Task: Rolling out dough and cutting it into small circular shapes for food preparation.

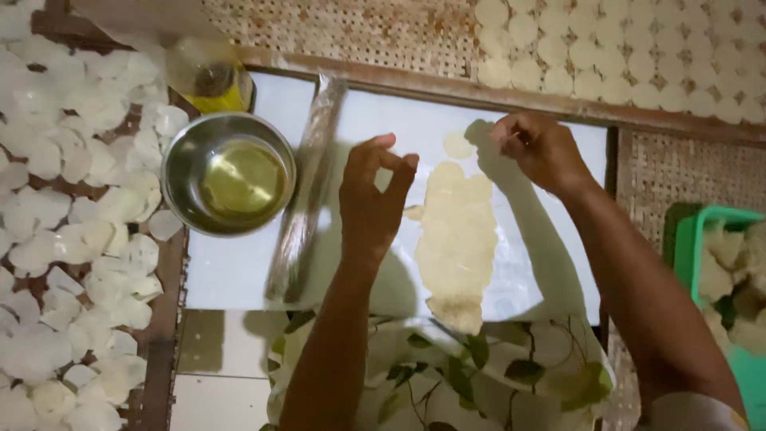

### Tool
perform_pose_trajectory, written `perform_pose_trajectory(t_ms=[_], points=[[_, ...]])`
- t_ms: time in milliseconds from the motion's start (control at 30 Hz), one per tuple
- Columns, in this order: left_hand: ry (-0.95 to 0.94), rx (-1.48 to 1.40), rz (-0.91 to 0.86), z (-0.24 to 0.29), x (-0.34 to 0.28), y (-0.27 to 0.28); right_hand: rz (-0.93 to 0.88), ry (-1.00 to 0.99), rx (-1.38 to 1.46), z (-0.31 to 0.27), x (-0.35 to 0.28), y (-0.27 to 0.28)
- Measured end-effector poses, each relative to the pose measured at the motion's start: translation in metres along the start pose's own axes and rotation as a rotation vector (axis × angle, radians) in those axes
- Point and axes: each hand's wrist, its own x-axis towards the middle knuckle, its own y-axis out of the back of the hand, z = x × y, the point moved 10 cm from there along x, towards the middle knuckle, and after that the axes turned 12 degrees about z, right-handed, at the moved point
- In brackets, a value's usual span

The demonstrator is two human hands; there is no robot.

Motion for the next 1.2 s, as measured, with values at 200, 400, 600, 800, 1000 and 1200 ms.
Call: perform_pose_trajectory(t_ms=[200, 400, 600, 800, 1000, 1200], points=[[0.124, 0.023, -0.019, -0.021, -0.002, -0.002, 0.007, -0.003, -0.005, 0.005, 0.014, -0.021], [0.038, 0.004, -0.004, 0.001, -0.004, 0.003, 0.023, 0.307, -0.255, -0.043, 0.019, -0.049], [0.082, -0.032, -0.039, -0.001, -0.005, 0.003, -0.036, 0.142, -0.375, -0.041, 0.019, -0.055], [-0.074, -0.015, -0.042, -0.004, -0.005, -0.002, -0.152, 0.092, -0.502, -0.034, 0.021, -0.07], [-0.03, -0.024, -0.025, -0.003, -0.005, 0.001, -0.173, 0.015, -0.617, -0.017, 0.023, -0.076], [-0.093, -0.059, -0.019, 0.004, -0.006, 0.002, -0.131, 0.011, -0.572, -0.017, 0.026, -0.072]])
